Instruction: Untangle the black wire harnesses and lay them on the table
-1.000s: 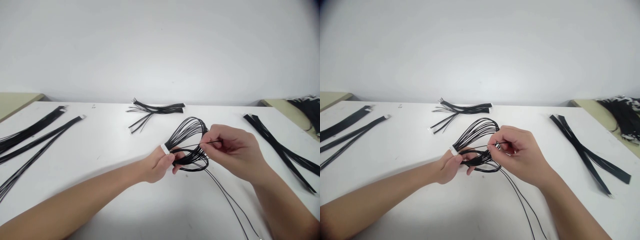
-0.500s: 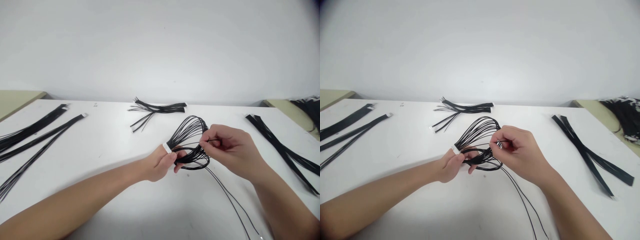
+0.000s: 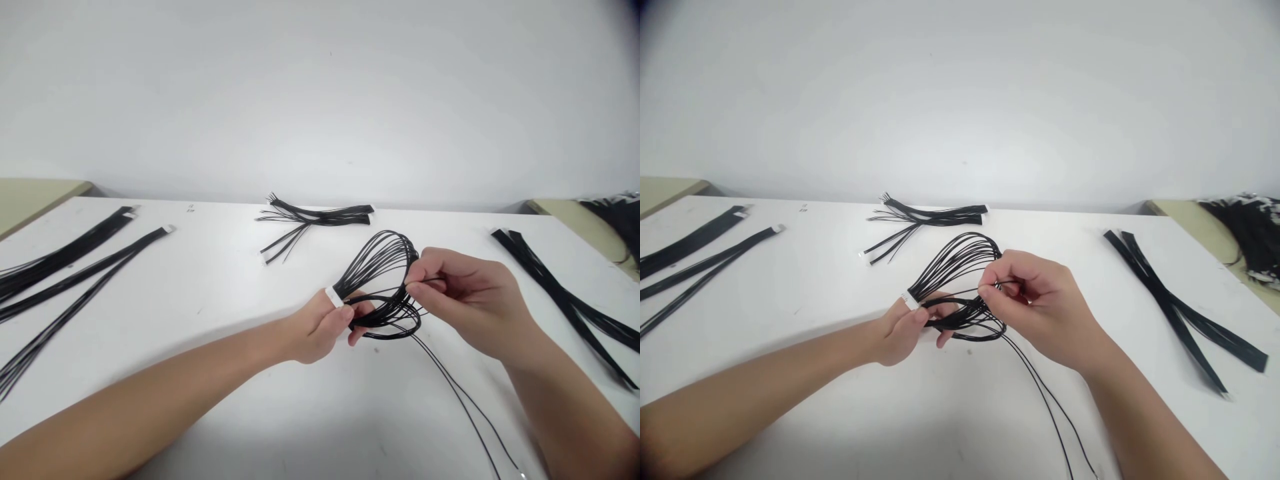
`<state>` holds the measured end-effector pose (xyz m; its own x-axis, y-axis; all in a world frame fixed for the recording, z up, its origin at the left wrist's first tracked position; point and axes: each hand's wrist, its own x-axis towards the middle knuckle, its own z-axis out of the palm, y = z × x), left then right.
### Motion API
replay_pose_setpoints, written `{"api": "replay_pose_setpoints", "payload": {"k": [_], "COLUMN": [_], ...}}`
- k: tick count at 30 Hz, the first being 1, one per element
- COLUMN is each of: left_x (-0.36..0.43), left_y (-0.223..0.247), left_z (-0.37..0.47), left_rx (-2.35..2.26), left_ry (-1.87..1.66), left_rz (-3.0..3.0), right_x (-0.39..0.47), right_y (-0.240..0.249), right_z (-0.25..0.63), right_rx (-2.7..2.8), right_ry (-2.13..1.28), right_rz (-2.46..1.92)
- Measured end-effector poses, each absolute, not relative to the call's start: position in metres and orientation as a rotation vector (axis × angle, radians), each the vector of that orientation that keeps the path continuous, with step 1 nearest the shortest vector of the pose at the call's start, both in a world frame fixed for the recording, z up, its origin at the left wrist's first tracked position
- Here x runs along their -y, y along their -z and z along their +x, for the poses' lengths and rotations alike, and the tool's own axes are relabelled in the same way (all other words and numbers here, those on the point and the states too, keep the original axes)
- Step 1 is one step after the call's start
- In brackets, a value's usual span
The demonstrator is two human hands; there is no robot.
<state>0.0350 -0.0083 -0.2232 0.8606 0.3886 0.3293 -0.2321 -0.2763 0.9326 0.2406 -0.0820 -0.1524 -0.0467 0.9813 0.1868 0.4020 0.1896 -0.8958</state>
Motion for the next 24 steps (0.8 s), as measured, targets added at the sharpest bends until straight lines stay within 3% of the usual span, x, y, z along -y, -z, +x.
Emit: {"api": "replay_pose_setpoints", "payload": {"k": [24], "left_x": [0.0089], "left_y": [0.2168], "left_z": [0.0369], "left_rx": [-0.142], "left_ry": [-0.577], "left_rz": [1.780], "right_x": [0.0791], "right_y": [0.1522], "right_z": [0.2408], "right_rx": [1.704], "right_ry": [-0.732], "right_rz": [-1.470]}}
